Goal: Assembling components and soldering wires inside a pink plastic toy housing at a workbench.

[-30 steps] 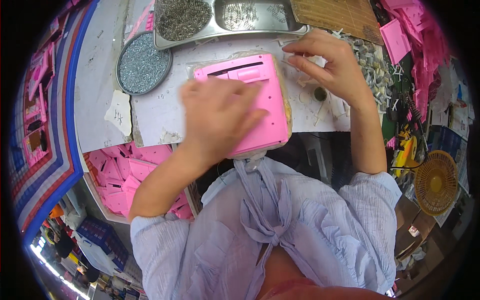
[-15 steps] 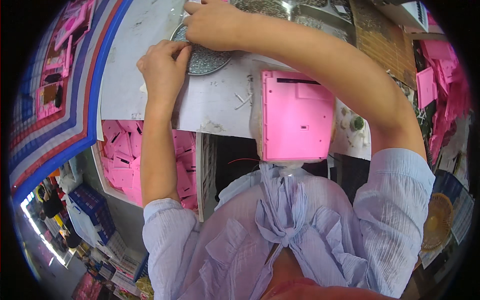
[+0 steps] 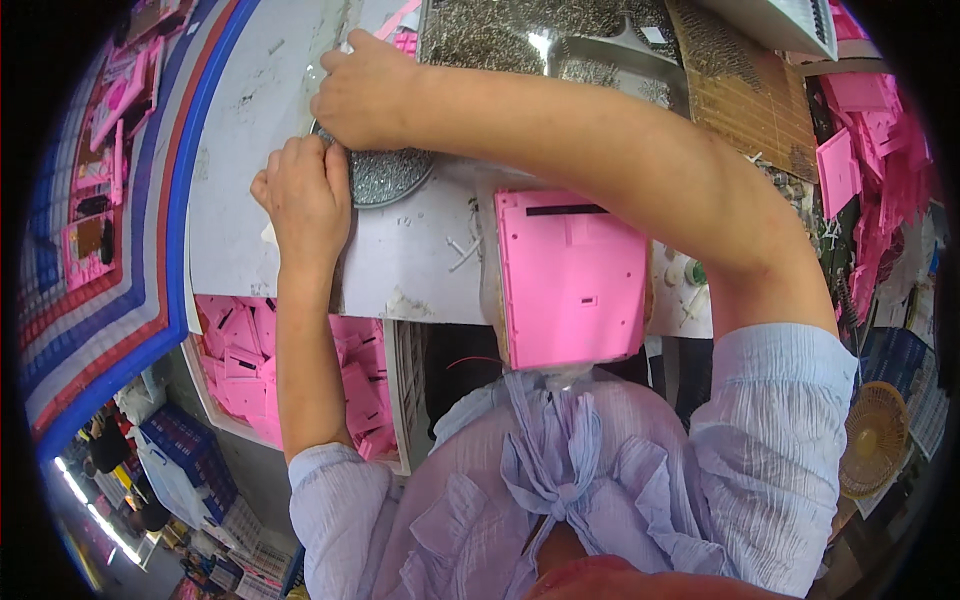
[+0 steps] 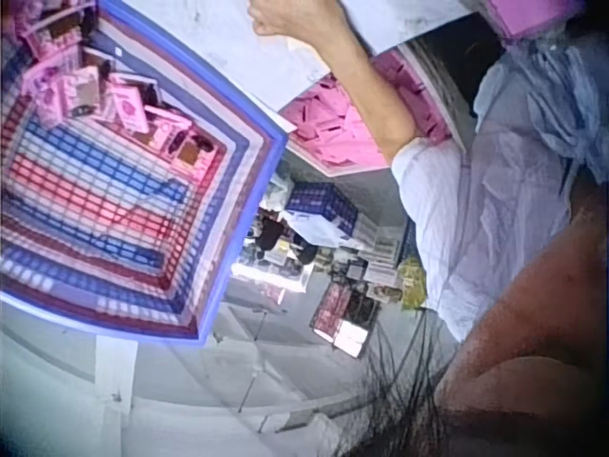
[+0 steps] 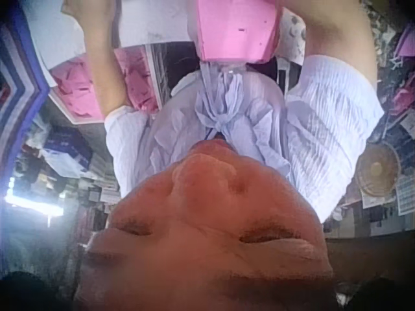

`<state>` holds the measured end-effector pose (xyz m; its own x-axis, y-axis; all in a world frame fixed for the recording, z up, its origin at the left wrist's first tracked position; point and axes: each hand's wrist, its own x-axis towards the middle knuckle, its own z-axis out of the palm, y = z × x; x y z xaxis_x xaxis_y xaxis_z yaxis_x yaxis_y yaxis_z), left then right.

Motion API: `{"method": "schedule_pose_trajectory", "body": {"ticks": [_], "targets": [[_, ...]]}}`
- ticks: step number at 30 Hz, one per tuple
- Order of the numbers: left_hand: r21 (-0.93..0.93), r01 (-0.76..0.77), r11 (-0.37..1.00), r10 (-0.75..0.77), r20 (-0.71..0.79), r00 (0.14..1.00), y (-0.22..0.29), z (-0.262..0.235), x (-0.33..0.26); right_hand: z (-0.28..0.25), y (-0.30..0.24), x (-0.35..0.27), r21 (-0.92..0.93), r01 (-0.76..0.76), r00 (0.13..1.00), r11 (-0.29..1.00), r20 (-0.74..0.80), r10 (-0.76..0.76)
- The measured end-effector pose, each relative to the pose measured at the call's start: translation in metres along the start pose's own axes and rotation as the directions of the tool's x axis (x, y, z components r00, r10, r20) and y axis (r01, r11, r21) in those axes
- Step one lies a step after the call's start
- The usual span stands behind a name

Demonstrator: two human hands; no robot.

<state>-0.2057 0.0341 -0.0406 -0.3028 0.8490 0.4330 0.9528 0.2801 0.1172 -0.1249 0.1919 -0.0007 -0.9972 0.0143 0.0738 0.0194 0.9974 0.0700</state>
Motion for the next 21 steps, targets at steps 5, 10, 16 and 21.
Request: {"method": "schedule_pose_trajectory", "body": {"ticks": [5,10,16,21], "targets": [[-0.356,0.022,0.934,0.032,0.144,0.989,0.038,-0.026,0.002,-0.003,0.013,-0.007,0.040,0.034,0.998,0.999,-0.050,-0.032],[-0.698,0.042,0.715,0.259,0.320,0.912,0.098,-0.053,-0.010,-0.028,0.029,-0.046,0.269,-0.094,0.967,0.958,-0.204,0.153],[-0.610,0.002,0.793,0.330,0.431,0.840,0.109,-0.062,-0.001,-0.075,0.024,-0.206,0.900,-0.078,0.846,0.429,-0.168,0.507],[-0.595,0.029,0.803,0.378,0.547,0.747,0.112,-0.060,0.018,-0.086,-0.006,-0.323,0.925,-0.276,0.745,0.262,0.033,0.667]]}}
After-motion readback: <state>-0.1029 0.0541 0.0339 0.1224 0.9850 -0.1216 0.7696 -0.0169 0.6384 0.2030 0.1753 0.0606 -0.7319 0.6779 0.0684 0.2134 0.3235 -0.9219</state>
